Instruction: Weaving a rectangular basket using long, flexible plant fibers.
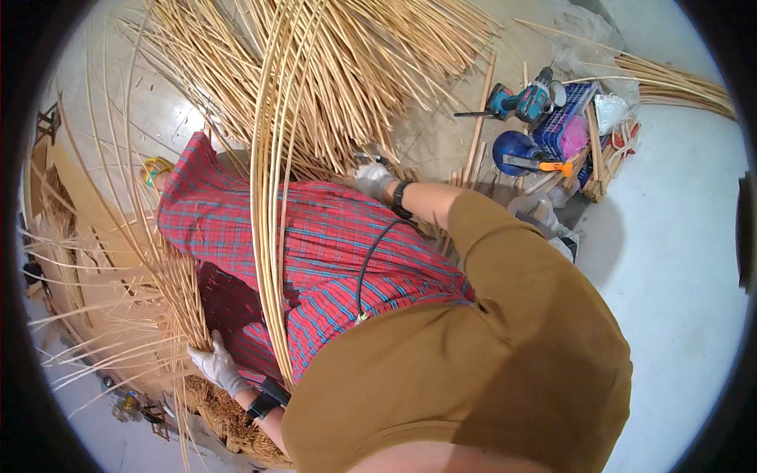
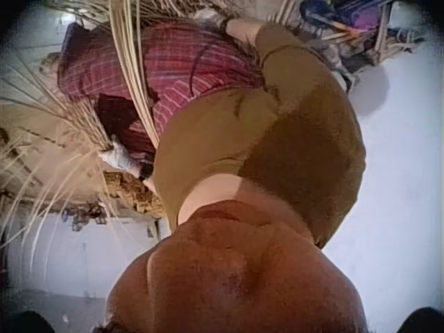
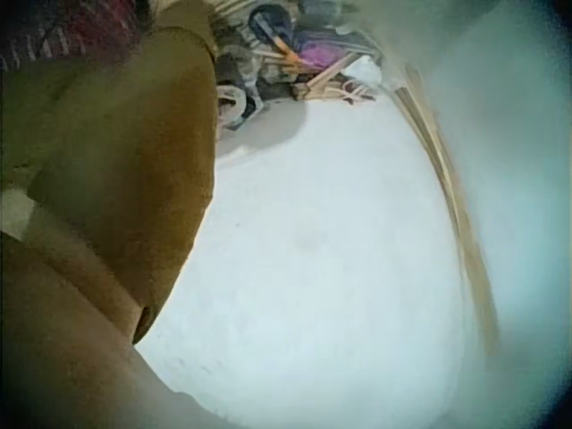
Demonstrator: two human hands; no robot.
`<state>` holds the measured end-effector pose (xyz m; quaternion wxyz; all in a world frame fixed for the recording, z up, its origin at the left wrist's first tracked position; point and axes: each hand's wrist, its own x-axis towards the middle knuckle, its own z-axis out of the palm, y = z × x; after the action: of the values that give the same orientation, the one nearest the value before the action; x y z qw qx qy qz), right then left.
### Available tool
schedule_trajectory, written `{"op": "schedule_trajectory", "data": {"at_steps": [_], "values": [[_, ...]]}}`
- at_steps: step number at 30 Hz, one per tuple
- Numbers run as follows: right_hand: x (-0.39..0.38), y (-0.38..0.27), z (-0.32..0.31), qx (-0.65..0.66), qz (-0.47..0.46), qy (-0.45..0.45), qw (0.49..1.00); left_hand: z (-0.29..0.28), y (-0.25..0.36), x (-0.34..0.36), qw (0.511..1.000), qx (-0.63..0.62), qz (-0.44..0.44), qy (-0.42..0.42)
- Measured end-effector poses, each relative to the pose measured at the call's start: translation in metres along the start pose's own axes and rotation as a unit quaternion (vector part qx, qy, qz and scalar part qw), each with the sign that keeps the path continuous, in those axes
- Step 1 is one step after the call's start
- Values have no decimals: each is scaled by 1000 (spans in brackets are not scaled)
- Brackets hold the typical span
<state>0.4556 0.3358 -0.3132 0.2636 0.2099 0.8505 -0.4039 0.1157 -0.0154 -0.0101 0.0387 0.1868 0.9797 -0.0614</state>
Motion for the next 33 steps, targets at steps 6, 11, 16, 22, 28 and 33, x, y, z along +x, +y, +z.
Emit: {"op": "schedule_trajectory", "data": {"at_steps": [6,11,16,22,28,33], "values": [[36,40,-21,-202,36,9,979,-9,1,-4,999,18,-13,-26],[9,118,-36,-215,171,20,961,-7,-1,-5,996,-40,-41,-68],[-18,145,-74,-248,294,-13,923,-10,7,-4,999,-39,-29,-19],[-48,114,-72,-68,152,64,984,-18,21,-4,988,-101,-96,-59],[-76,81,-62,-87,162,-139,973,1,14,-7,983,-170,-54,47],[-79,-3,-154,-28,-29,-152,988,-5,5,10,976,-141,-76,148]]}}
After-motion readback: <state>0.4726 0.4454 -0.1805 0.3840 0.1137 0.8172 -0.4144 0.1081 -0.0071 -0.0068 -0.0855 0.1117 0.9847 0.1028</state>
